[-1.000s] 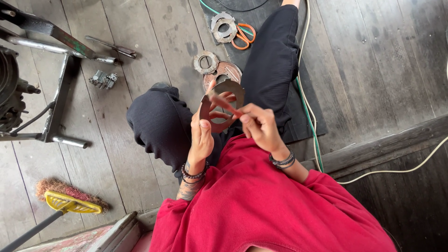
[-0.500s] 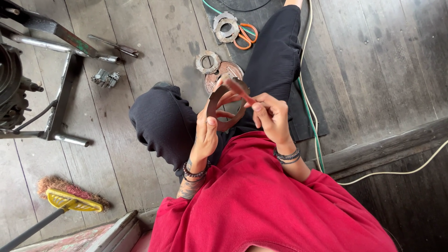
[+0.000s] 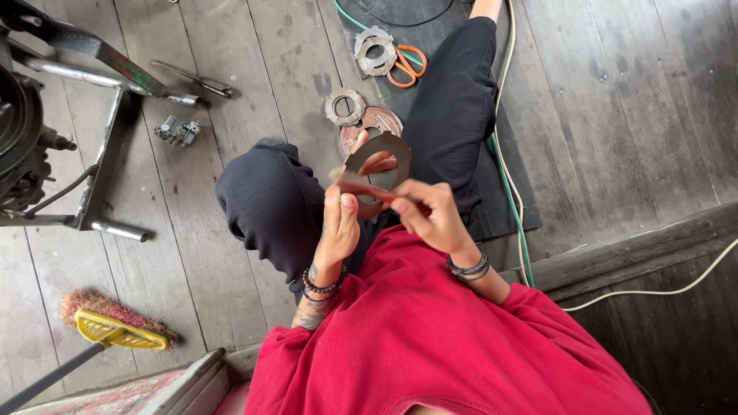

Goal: Sanding the surface of a motorcycle clutch plate to clean it while sitting on the floor.

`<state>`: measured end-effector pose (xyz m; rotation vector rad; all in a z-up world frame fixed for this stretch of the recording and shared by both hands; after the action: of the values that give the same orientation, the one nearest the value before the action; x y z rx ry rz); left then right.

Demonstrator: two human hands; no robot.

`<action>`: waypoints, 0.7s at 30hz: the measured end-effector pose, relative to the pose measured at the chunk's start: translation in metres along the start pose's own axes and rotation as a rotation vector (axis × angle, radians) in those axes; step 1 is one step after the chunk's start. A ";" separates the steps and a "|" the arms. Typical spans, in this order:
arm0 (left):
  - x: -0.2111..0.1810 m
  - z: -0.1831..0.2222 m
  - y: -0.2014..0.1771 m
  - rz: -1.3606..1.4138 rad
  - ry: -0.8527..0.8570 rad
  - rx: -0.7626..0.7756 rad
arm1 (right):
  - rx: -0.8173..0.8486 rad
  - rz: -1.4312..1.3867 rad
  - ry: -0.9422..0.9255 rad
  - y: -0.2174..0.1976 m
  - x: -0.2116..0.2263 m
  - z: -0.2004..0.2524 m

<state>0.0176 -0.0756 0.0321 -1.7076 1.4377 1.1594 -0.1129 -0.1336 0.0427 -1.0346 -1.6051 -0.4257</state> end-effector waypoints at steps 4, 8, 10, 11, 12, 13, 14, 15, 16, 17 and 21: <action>-0.015 -0.020 0.009 0.052 0.011 -0.022 | -0.012 -0.012 0.007 -0.009 -0.017 -0.001; -0.019 -0.019 0.012 0.089 0.011 0.055 | -0.090 0.032 -0.027 -0.009 -0.005 -0.002; -0.019 -0.014 0.010 0.132 -0.035 0.057 | -0.045 0.023 -0.018 0.002 0.001 0.000; -0.009 -0.007 0.003 0.093 -0.031 0.006 | -0.024 0.036 -0.025 0.003 0.002 -0.001; 0.001 0.000 -0.005 0.053 -0.027 -0.044 | -0.003 0.048 -0.032 0.005 0.003 -0.002; 0.008 -0.003 -0.003 0.051 -0.027 -0.046 | -0.001 0.046 -0.033 -0.002 0.000 -0.005; 0.009 -0.006 0.000 0.057 0.022 -0.026 | -0.044 0.082 -0.042 -0.012 -0.002 -0.007; 0.012 -0.009 0.004 0.066 0.073 -0.004 | -0.089 0.121 -0.053 -0.024 -0.003 -0.010; 0.003 -0.012 0.005 0.066 0.076 -0.004 | -0.089 0.123 -0.055 -0.024 -0.003 -0.009; -0.006 -0.015 0.005 0.069 0.080 -0.010 | -0.074 0.126 -0.055 -0.024 -0.003 -0.009; -0.035 -0.020 0.009 0.104 0.024 0.050 | 0.027 0.086 -0.062 -0.002 0.006 -0.002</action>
<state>0.0127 -0.0798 0.0729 -1.6354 1.5730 1.1511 -0.1137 -0.1336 0.0493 -1.1018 -1.6102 -0.3158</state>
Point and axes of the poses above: each hand's wrist, its own z-axis away from the middle knuckle, its own y-axis out of the palm, x = y × z, the point moved 10 cm from there along -z, towards the middle knuckle, and after that the axes turned 3 degrees about z, right-handed, at the moved point
